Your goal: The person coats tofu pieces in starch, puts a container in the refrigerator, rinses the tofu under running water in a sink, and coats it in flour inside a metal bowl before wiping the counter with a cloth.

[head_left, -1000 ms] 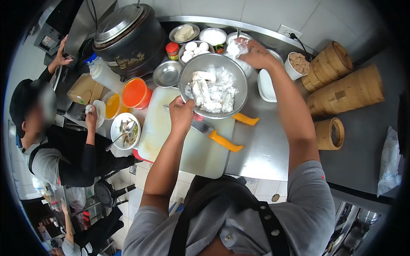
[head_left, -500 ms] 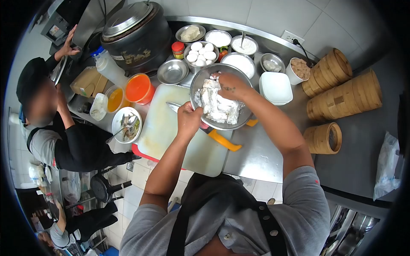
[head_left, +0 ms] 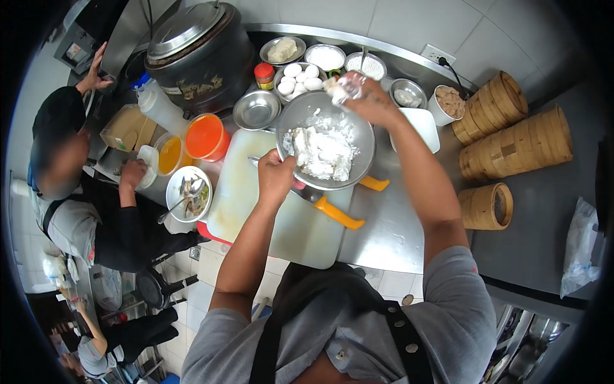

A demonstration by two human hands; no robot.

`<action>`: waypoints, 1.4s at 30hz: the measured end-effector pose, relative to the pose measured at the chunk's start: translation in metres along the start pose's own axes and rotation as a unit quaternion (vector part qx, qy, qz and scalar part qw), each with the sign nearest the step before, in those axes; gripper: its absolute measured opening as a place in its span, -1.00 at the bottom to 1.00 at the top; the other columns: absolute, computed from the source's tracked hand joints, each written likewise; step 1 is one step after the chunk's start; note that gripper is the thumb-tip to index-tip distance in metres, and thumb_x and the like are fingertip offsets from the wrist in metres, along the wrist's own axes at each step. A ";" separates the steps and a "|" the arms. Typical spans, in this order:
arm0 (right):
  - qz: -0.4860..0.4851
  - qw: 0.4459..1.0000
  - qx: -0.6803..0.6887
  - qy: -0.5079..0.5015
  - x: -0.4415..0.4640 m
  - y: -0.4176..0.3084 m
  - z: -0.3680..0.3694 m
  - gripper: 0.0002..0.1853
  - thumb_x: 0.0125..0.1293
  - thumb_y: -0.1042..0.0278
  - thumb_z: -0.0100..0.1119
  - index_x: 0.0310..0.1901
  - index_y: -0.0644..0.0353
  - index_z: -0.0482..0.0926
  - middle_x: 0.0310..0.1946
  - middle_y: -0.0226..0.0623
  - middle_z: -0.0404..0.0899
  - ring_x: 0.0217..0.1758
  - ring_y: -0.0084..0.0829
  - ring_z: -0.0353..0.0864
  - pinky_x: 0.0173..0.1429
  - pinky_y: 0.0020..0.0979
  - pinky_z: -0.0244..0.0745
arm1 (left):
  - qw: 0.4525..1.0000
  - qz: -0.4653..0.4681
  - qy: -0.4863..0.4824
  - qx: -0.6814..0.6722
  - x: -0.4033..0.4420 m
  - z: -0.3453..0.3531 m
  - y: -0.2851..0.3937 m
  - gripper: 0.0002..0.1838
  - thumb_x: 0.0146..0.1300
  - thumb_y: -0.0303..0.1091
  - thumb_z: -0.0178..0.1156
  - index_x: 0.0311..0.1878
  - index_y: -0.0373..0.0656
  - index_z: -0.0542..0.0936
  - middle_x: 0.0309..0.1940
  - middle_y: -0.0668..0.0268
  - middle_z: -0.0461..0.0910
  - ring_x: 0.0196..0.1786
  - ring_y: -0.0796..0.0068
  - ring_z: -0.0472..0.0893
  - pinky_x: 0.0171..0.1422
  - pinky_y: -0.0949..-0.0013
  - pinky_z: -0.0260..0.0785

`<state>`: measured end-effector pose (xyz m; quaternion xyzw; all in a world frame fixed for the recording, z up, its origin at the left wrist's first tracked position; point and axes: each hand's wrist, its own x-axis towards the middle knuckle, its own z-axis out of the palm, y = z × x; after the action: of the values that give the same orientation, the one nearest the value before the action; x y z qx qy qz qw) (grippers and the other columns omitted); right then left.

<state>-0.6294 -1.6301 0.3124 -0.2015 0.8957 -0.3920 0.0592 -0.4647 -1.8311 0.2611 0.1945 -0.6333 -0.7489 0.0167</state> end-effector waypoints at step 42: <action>-0.013 0.941 -0.334 -0.043 0.068 0.145 0.064 -0.69 0.08 0.44 0.08 -0.11 0.30 0.58 -0.08 0.02 0.59 0.07 -0.10 0.57 0.14 -0.20 0.47 | 0.999 0.014 0.041 -0.021 -0.022 -0.055 -0.011 -0.81 0.10 -0.55 0.00 -0.27 -0.47 0.52 -0.41 0.09 0.62 -0.57 0.43 0.61 -0.65 0.46 0.51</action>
<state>-0.7202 -1.6127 0.1664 -0.2381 0.9690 -0.0617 0.0217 -0.4253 -1.8746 0.2501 0.2157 -0.6187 -0.7532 0.0578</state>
